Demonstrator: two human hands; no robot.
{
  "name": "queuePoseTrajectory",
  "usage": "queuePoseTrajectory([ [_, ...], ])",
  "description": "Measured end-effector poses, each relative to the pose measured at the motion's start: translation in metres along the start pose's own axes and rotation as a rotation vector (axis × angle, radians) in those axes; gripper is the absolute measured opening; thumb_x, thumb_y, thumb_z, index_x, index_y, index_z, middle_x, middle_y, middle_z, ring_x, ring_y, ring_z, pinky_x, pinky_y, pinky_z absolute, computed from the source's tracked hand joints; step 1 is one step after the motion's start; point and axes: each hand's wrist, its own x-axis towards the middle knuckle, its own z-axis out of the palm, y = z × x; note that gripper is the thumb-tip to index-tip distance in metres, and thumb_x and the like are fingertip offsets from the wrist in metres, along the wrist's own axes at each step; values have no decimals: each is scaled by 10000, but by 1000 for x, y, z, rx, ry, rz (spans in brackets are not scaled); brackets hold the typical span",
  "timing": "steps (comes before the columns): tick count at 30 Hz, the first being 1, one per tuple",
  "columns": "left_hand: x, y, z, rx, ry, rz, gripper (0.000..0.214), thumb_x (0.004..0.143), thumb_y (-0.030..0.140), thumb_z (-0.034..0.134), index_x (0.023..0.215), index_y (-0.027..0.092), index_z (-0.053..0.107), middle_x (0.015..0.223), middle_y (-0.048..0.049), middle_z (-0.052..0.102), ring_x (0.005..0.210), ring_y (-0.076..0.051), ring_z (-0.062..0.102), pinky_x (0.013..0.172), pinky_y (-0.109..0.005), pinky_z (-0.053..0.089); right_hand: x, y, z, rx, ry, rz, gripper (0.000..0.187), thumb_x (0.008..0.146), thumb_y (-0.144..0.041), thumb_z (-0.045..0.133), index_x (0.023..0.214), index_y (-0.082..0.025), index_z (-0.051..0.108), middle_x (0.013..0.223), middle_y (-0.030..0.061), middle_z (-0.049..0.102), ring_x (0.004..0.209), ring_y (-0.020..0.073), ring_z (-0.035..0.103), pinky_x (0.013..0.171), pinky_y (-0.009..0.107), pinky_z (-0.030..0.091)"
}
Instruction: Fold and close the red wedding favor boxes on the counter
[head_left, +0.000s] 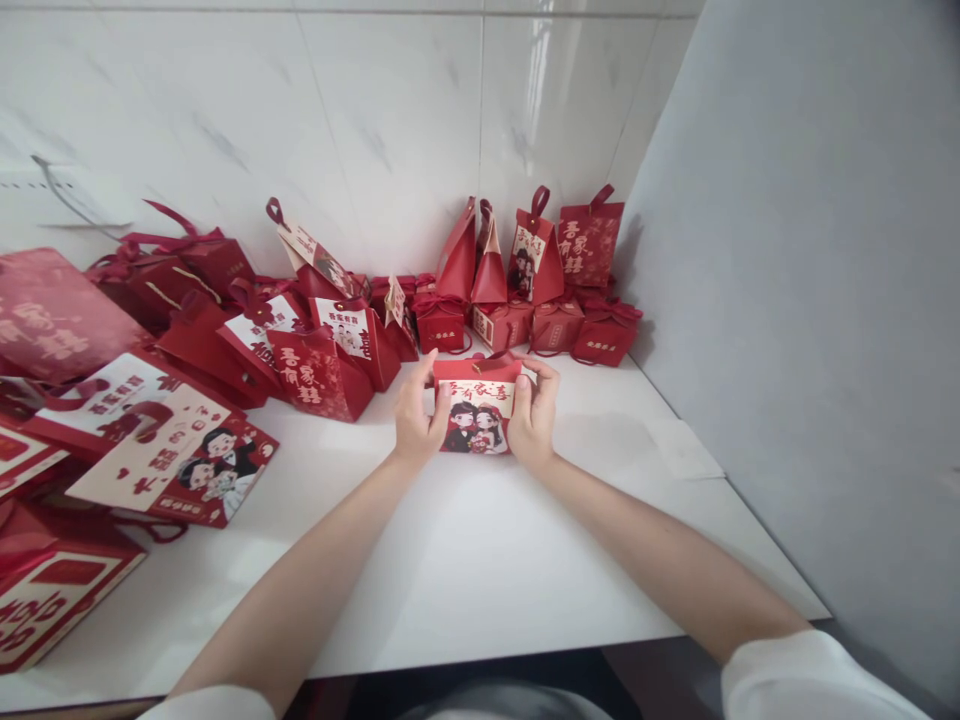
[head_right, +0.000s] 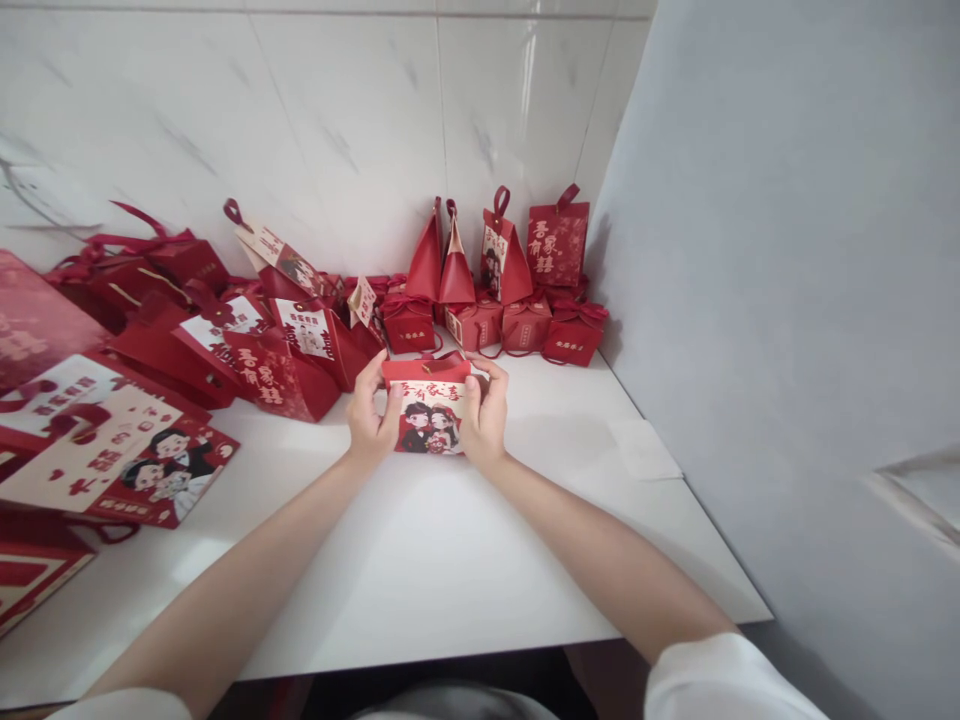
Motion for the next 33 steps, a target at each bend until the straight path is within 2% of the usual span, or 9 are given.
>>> queuePoseTrajectory([
  [3, 0, -1, 2, 26, 7, 24, 502, 969, 318, 524, 1449, 188, 451, 1277, -142, 648, 1015, -204, 660, 947, -342, 523, 8, 0, -3, -30, 58, 28, 209, 1005, -403, 447, 1067, -221, 528, 1111, 81, 635, 1064, 196, 621, 1016, 399, 466],
  [6, 1, -2, 3, 38, 33, 75, 508, 968, 322, 526, 1454, 190, 458, 1204, -122, 676, 925, -185, 658, 906, -328, 528, 11, 1, -3, -7, 70, 60, 212, 997, -399, 473, 1054, -211, 551, 1038, 59, 640, 980, 178, 631, 958, 368, 490],
  [9, 1, -1, 3, 45, 34, 125, 535, 962, 294, 534, 1477, 190, 439, 1129, -112, 696, 877, -182, 647, 875, -323, 527, 7, 3, 0, 63, 50, 93, 252, 1000, -378, 476, 1185, -218, 533, 1171, 84, 632, 1109, 183, 626, 1018, 374, 475],
  [12, 1, -1, 3, 69, 37, 163, 581, 952, 249, 541, 1513, 204, 395, 1217, -132, 678, 898, -191, 643, 869, -327, 519, -2, 2, 3, 137, 12, 130, 309, 1007, -374, 469, 1279, -230, 493, 1322, 111, 600, 1252, 201, 584, 1096, 415, 438],
  [15, 1, -1, 3, 75, 45, 162, 600, 943, 246, 552, 1520, 210, 389, 1317, -147, 635, 921, -196, 645, 879, -329, 518, -6, 1, 3, 173, -17, 132, 315, 1014, -377, 460, 1290, -228, 489, 1364, 124, 600, 1274, 214, 583, 1104, 443, 440],
  [17, 1, -1, 2, 69, 58, 138, 577, 940, 267, 561, 1497, 195, 429, 1258, -139, 666, 879, -187, 646, 865, -321, 526, -6, 1, 2, 159, -33, 119, 319, 1014, -373, 464, 1295, -225, 491, 1385, 128, 596, 1279, 215, 585, 1104, 441, 444],
  [22, 4, -2, 0, 97, 114, 119, 475, 948, 299, 549, 1402, 160, 551, 980, -85, 729, 752, -156, 638, 782, -283, 541, -5, 3, 0, 54, -51, 113, 344, 1012, -364, 466, 1323, -222, 504, 1373, 121, 616, 1253, 208, 608, 1093, 413, 461],
  [29, 6, -5, -2, 85, 150, 128, 459, 947, 275, 544, 1393, 163, 559, 1162, -120, 716, 909, -190, 688, 829, -297, 536, -3, 5, 0, 40, -79, 73, 315, 1000, -339, 499, 1294, -231, 531, 1305, 104, 664, 1230, 202, 632, 1040, 371, 517],
  [33, 4, -8, 0, 38, 95, 191, 334, 951, 276, 527, 1243, 144, 621, 988, -103, 721, 826, -183, 683, 755, -292, 531, 4, 10, -2, 90, -136, 31, 301, 995, -317, 508, 1289, -251, 522, 1311, 92, 658, 1230, 197, 632, 1052, 380, 508],
])
